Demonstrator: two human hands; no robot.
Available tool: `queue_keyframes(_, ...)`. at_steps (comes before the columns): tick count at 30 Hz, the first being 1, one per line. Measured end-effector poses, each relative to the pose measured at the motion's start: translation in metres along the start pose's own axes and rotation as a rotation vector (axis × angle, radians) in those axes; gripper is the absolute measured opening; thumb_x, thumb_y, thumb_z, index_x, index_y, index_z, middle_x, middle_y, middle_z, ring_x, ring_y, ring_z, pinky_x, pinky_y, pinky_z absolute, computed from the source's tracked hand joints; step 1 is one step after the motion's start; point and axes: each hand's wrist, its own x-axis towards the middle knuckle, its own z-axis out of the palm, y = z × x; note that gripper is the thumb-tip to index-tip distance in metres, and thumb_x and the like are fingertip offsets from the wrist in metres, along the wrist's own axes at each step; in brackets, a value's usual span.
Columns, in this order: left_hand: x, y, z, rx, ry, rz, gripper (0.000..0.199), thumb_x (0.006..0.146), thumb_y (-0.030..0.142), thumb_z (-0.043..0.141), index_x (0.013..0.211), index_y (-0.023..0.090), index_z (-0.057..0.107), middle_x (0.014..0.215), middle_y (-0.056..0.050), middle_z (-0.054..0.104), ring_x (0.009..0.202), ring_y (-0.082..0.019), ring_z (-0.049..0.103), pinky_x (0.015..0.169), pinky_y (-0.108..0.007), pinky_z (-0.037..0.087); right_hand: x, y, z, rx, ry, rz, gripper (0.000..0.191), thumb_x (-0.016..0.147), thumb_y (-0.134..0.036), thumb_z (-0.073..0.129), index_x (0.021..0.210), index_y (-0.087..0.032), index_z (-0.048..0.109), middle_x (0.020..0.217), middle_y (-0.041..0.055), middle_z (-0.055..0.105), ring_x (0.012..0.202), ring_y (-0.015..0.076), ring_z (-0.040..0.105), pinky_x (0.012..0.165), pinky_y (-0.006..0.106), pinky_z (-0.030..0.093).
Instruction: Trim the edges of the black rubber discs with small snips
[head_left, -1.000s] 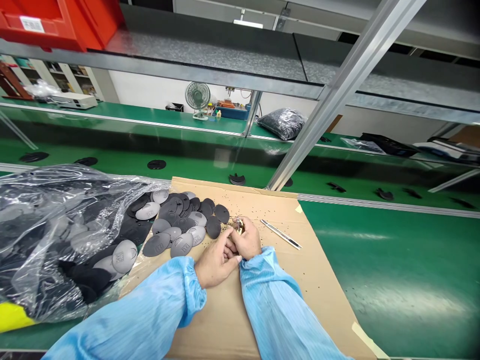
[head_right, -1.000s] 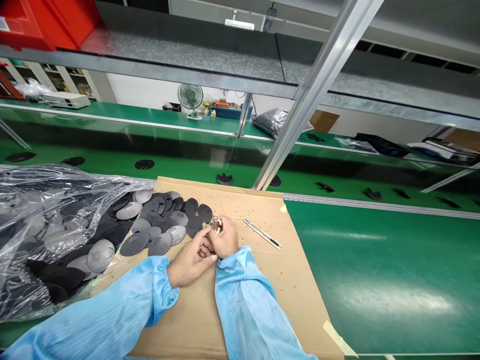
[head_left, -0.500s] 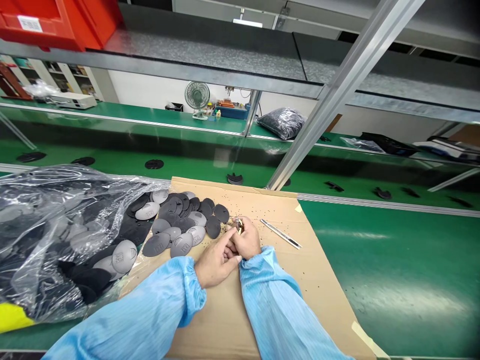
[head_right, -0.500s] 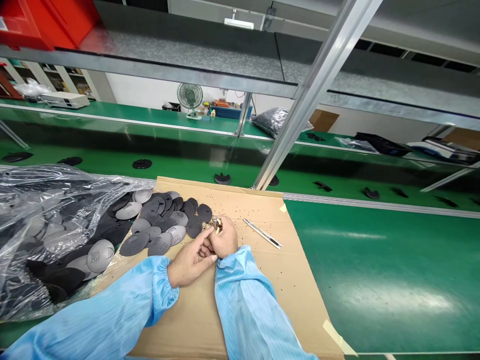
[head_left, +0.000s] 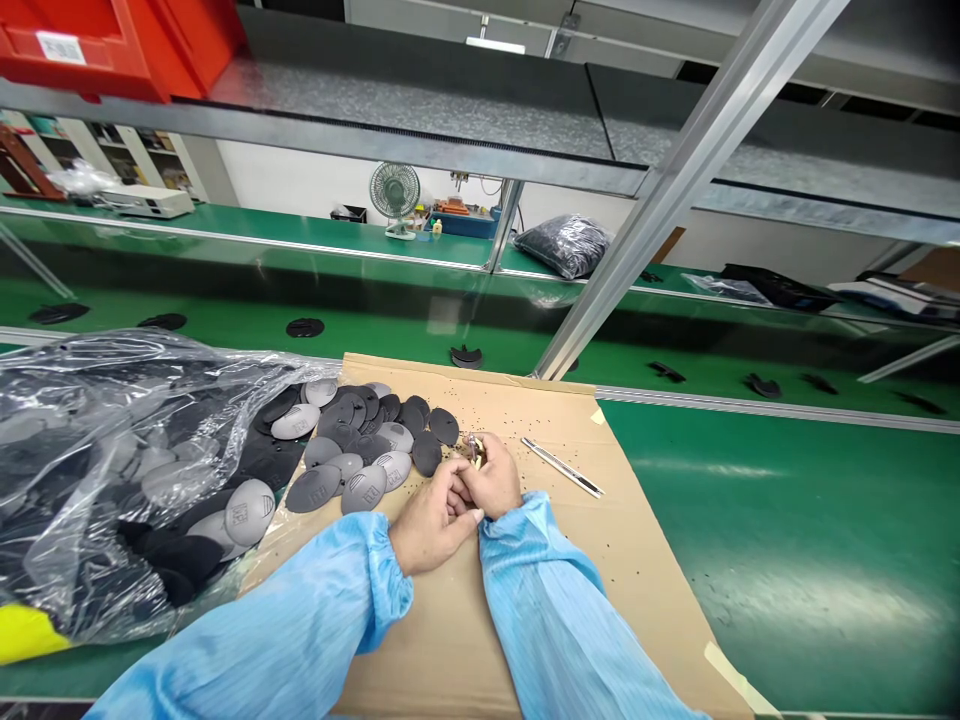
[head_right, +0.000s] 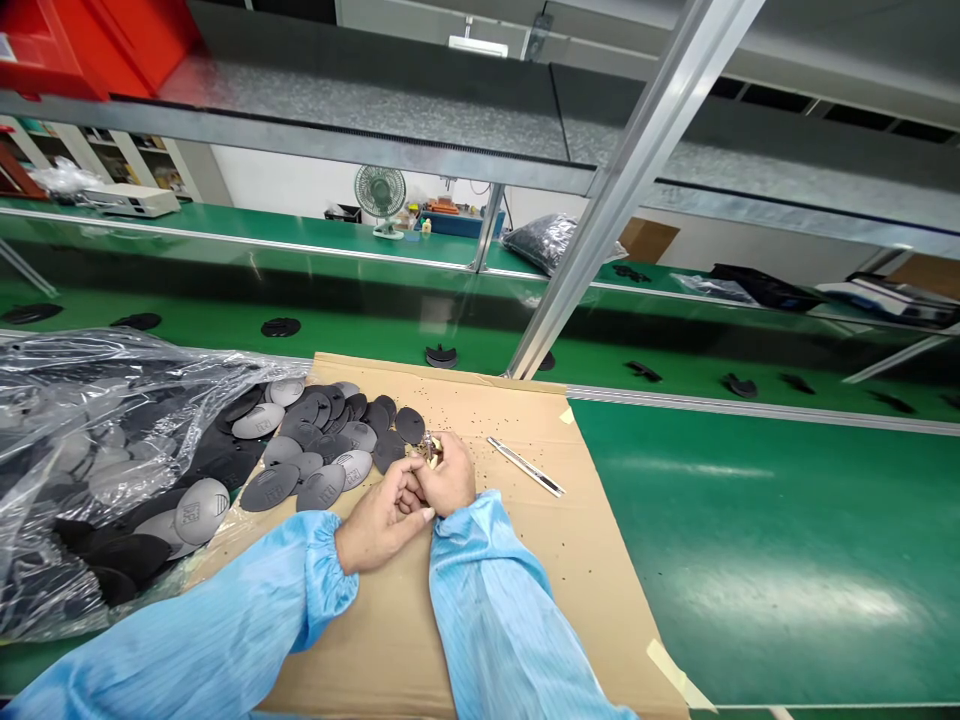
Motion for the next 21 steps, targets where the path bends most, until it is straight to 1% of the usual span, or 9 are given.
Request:
queue_keyframes(7,0.0001,-0.0021,0.0019,-0.003,0.003,-0.023,0.053,0.082,0.021,0.059,0.128,0.019,0.033,0.096,-0.005,0.056,0.076,-0.012,0.057,0.069,-0.029,0.05,-0.0002,-0.0009,-0.0003,-0.008,-0.009,-0.002,0.02,0.071,-0.032,0.059,0.086,-0.02,0.06,0.084,0.0043,0.063,0.079,0.0209,0.057,0.074,0.033,0.045)
queue_keyframes(13,0.0,-0.0007,0.0008,0.007,-0.002,-0.022,0.061,0.082,0.021,0.058,0.135,0.02,0.028,0.097,-0.005,0.057,0.077,-0.013,0.058,0.069,-0.03,0.05,-0.0001,-0.0018,-0.0003,0.004,-0.009,0.009,0.018,0.069,-0.026,0.056,0.085,-0.019,0.06,0.085,0.0043,0.063,0.08,0.0205,0.057,0.075,0.032,0.044)
queue_keyframes(18,-0.0002,-0.0015,0.0003,0.013,-0.006,-0.017,0.065,0.082,0.022,0.058,0.139,0.019,0.026,0.097,-0.006,0.058,0.077,-0.013,0.059,0.07,-0.03,0.051,-0.0001,-0.0015,0.0001,-0.008,0.001,0.001,0.018,0.069,-0.025,0.056,0.085,-0.019,0.06,0.084,0.0038,0.063,0.08,0.0202,0.058,0.075,0.032,0.045)
queue_keyframes(21,-0.0002,-0.003,0.0001,0.042,-0.007,0.005,0.067,0.082,0.022,0.058,0.142,0.019,0.027,0.101,-0.007,0.058,0.076,-0.013,0.059,0.071,-0.03,0.051,-0.0005,-0.0009,-0.0002,-0.008,-0.003,-0.005,0.017,0.072,-0.026,0.057,0.087,-0.02,0.061,0.084,0.0037,0.064,0.081,0.0202,0.059,0.075,0.032,0.045)
